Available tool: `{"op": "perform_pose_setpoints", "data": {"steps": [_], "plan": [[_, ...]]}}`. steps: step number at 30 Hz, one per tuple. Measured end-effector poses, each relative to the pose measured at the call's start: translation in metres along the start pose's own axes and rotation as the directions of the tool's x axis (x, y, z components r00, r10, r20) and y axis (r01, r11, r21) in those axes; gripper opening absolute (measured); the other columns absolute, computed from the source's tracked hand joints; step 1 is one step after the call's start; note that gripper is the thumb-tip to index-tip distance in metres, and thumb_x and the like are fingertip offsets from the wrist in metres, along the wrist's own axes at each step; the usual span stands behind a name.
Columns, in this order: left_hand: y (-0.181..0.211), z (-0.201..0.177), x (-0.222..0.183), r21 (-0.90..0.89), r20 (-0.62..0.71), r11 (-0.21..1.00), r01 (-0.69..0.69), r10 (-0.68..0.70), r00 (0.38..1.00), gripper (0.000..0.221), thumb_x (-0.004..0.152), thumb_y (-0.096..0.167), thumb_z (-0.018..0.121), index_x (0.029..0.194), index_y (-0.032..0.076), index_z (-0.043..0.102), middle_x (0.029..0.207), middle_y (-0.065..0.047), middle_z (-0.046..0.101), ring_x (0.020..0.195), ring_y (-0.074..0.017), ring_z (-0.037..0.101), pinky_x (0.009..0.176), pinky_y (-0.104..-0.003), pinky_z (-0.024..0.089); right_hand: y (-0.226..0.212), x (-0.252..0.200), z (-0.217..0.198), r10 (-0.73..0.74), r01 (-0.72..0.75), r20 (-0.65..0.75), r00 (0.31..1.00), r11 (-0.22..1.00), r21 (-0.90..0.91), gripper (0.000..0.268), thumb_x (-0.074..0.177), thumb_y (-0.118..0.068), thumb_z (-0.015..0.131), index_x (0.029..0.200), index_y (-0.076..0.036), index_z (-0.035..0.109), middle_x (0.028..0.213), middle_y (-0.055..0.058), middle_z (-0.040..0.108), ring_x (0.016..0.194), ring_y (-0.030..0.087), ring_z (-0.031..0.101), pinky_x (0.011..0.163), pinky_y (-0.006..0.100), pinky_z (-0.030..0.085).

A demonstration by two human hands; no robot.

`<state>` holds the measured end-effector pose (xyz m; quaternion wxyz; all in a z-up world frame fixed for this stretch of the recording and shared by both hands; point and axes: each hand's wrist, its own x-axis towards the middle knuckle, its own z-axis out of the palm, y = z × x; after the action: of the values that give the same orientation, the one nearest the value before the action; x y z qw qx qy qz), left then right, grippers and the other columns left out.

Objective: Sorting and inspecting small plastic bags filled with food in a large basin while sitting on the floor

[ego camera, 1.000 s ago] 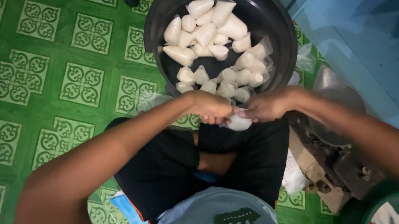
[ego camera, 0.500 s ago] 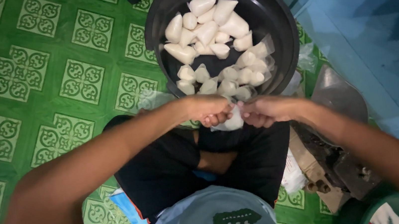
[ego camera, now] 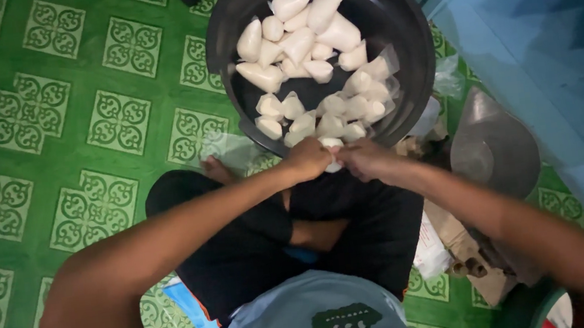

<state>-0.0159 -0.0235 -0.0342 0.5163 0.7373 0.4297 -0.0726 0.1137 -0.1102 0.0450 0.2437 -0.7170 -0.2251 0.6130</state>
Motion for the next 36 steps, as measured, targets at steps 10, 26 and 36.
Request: {"op": "perform_pose_setpoints", "data": {"steps": [10,26,36], "plan": [[0.009,-0.015,-0.025,-0.032,0.002,0.999,-0.022,0.022,1.0,0.048,0.082,0.037,0.052,0.103,-0.001,0.071,0.102,-0.022,0.071,0.11,-0.0401,0.065,0.089,-0.052,0.053,0.007,0.005,-0.002,-0.018,0.016,0.043,0.999,0.998,0.059,0.018,0.086,-0.023,0.061,0.073,-0.01,0.059,0.052,-0.005,0.032,0.041,0.005,0.034,0.034,0.017,0.025],[0.082,-0.081,0.008,0.112,0.259,0.992,-0.054,0.023,0.966,0.013,0.064,0.021,0.065,0.062,0.009,0.069,0.047,-0.003,0.048,0.039,-0.0132,0.047,0.037,-0.029,0.033,-0.002,-0.05,0.014,-0.144,0.038,0.084,0.986,0.687,0.726,0.016,0.099,-0.021,0.054,0.085,-0.015,0.052,0.065,-0.016,0.022,0.05,-0.001,0.027,0.041,0.011,0.021],[0.251,-0.113,-0.036,0.816,0.549,0.15,-0.559,0.103,0.829,0.042,0.083,0.026,0.043,0.11,0.009,0.071,0.111,-0.01,0.071,0.109,-0.0249,0.066,0.098,-0.044,0.052,-0.043,-0.114,0.048,-0.575,-0.177,0.124,0.808,-0.036,0.984,0.011,0.093,-0.009,0.059,0.099,-0.016,0.067,0.073,-0.008,0.039,0.066,0.008,0.04,0.059,0.021,0.031]]}}
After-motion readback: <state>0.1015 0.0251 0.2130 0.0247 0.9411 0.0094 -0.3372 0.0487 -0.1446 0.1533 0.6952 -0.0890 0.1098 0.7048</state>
